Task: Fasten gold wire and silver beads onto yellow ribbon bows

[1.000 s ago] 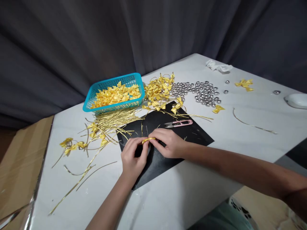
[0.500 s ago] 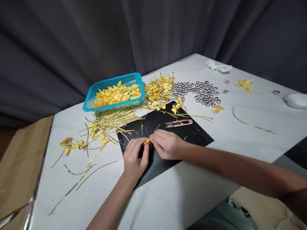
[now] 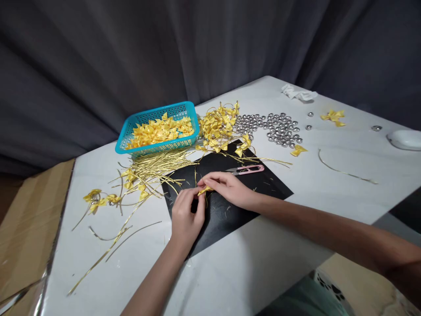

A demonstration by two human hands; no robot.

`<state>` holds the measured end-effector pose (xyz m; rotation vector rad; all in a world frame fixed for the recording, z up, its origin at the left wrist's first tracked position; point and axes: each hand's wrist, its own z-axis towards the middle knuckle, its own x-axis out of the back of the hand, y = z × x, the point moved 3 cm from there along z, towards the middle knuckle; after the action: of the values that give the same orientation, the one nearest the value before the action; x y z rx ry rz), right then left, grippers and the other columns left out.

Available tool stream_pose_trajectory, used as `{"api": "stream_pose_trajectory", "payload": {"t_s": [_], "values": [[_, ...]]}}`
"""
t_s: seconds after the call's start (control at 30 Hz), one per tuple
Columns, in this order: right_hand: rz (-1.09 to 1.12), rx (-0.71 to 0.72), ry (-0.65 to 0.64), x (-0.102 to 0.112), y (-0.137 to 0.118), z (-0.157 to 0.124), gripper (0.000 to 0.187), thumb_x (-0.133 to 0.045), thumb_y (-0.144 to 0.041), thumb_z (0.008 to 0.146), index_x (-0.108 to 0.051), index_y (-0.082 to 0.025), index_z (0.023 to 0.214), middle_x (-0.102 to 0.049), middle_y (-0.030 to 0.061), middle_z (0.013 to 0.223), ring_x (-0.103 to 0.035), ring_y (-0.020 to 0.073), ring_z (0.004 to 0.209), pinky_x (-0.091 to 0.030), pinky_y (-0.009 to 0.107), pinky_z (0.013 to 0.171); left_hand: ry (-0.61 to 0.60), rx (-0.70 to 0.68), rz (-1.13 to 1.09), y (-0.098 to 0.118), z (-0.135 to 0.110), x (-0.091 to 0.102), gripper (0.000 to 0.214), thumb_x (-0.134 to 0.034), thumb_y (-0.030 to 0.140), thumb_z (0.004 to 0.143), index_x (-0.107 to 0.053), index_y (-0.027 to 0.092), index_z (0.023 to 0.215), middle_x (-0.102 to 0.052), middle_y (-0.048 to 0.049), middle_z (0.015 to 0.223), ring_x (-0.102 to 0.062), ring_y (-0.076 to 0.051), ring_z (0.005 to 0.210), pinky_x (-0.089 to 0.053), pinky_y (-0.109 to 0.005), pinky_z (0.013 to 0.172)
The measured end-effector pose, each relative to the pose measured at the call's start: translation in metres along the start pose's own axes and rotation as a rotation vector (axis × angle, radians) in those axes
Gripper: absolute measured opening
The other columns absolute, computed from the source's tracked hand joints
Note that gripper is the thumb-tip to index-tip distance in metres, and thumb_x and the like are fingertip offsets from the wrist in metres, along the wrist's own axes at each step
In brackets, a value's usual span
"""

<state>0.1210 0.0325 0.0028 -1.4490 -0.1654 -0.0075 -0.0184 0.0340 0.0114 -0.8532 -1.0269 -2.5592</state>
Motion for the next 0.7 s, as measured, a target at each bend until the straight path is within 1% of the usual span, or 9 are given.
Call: {"api": "stream_pose_trajectory", "payload": {"t_s": [0.07,0.13,0.23,0.27,0.33,0.47,0.53,0.63,0.7], "values": [[0.052,-0.035,-0.016,-0.002,0.001,0.001,0.017,-0.049,-0.026,0.085,-0.06,-0.014,0.081,-0.064,0.0045,0.082,-0.06,0.0143,0.082,-0.049,0.028,0.076,0.026,0.0,0.016,0.001,0.0,0.0,0.006,-0.053,0.012,0.084,-0.057,0.016,0.086,-0.062,-0.0037,0.076,-0.057,-0.015,0.068,-0.046,-0.028,0.064],[0.052,0.0,0.011,-0.002,-0.002,0.001,0.014,-0.05,-0.024,0.084,-0.058,-0.014,0.078,-0.061,0.0033,0.08,-0.058,0.0129,0.079,-0.048,0.026,0.073,0.026,-0.029,0.026,0.004,-0.001,0.0,0.007,-0.053,0.011,0.084,-0.057,0.016,0.086,-0.063,-0.0035,0.076,-0.057,-0.015,0.068,-0.046,-0.028,0.065],[-0.002,0.128,0.116,0.003,-0.013,0.001,0.013,-0.046,-0.019,0.084,-0.055,-0.014,0.076,-0.055,0.0018,0.077,-0.053,0.0108,0.076,-0.045,0.023,0.072,-0.063,-0.113,0.057,0.009,-0.002,-0.003,0.01,-0.05,0.009,0.084,-0.056,0.016,0.087,-0.063,-0.0048,0.077,-0.056,-0.016,0.07,-0.046,-0.029,0.067],[-0.006,0.152,0.154,0.006,-0.016,0.001,0.013,-0.046,-0.018,0.085,-0.054,-0.015,0.076,-0.054,0.0013,0.077,-0.052,0.0103,0.075,-0.044,0.023,0.071,-0.1,-0.146,0.07,0.01,-0.003,-0.004,0.01,-0.049,0.008,0.085,-0.056,0.015,0.088,-0.063,-0.0056,0.078,-0.056,-0.017,0.07,-0.046,-0.029,0.067],[0.035,0.153,0.201,0.012,-0.02,0.003,0.012,-0.046,-0.019,0.086,-0.053,-0.015,0.077,-0.052,0.0001,0.075,-0.051,0.0093,0.072,-0.044,0.022,0.071,-0.146,-0.186,0.082,0.012,-0.003,-0.006,0.011,-0.048,0.008,0.085,-0.056,0.014,0.088,-0.063,-0.0066,0.078,-0.055,-0.017,0.07,-0.046,-0.029,0.067],[0.22,0.091,0.224,0.026,-0.023,0.008,0.012,-0.05,-0.023,0.085,-0.054,-0.016,0.077,-0.053,-0.0008,0.074,-0.053,0.0078,0.069,-0.046,0.021,0.069,-0.139,-0.136,0.054,0.01,-0.003,-0.007,0.008,-0.05,0.008,0.085,-0.056,0.013,0.087,-0.063,-0.006,0.077,-0.055,-0.017,0.07,-0.045,-0.028,0.067],[0.298,0.062,0.263,0.035,-0.024,0.008,0.012,-0.054,-0.027,0.084,-0.056,-0.016,0.078,-0.055,-0.0008,0.075,-0.054,0.0071,0.069,-0.047,0.019,0.067,-0.152,-0.125,0.045,0.009,-0.003,-0.007,0.008,-0.051,0.008,0.084,-0.056,0.013,0.087,-0.063,-0.006,0.077,-0.055,-0.016,0.071,-0.045,-0.028,0.068],[0.348,0.087,0.352,0.049,-0.031,0.007,0.015,-0.061,-0.031,0.08,-0.058,-0.017,0.078,-0.057,-0.001,0.076,-0.055,0.0064,0.069,-0.049,0.018,0.065,-0.138,-0.117,0.023,0.007,-0.002,-0.006,0.009,-0.051,0.009,0.084,-0.057,0.014,0.089,-0.064,-0.0057,0.079,-0.056,-0.016,0.072,-0.045,-0.028,0.069],[0.336,0.117,0.375,0.054,-0.037,0.005,0.017,-0.064,-0.033,0.078,-0.06,-0.017,0.077,-0.058,-0.0011,0.075,-0.056,0.0065,0.068,-0.051,0.018,0.066,-0.107,-0.093,0.002,0.006,-0.001,-0.005,0.009,-0.051,0.01,0.085,-0.057,0.015,0.088,-0.064,-0.0049,0.079,-0.056,-0.016,0.071,-0.044,-0.027,0.069]]}}
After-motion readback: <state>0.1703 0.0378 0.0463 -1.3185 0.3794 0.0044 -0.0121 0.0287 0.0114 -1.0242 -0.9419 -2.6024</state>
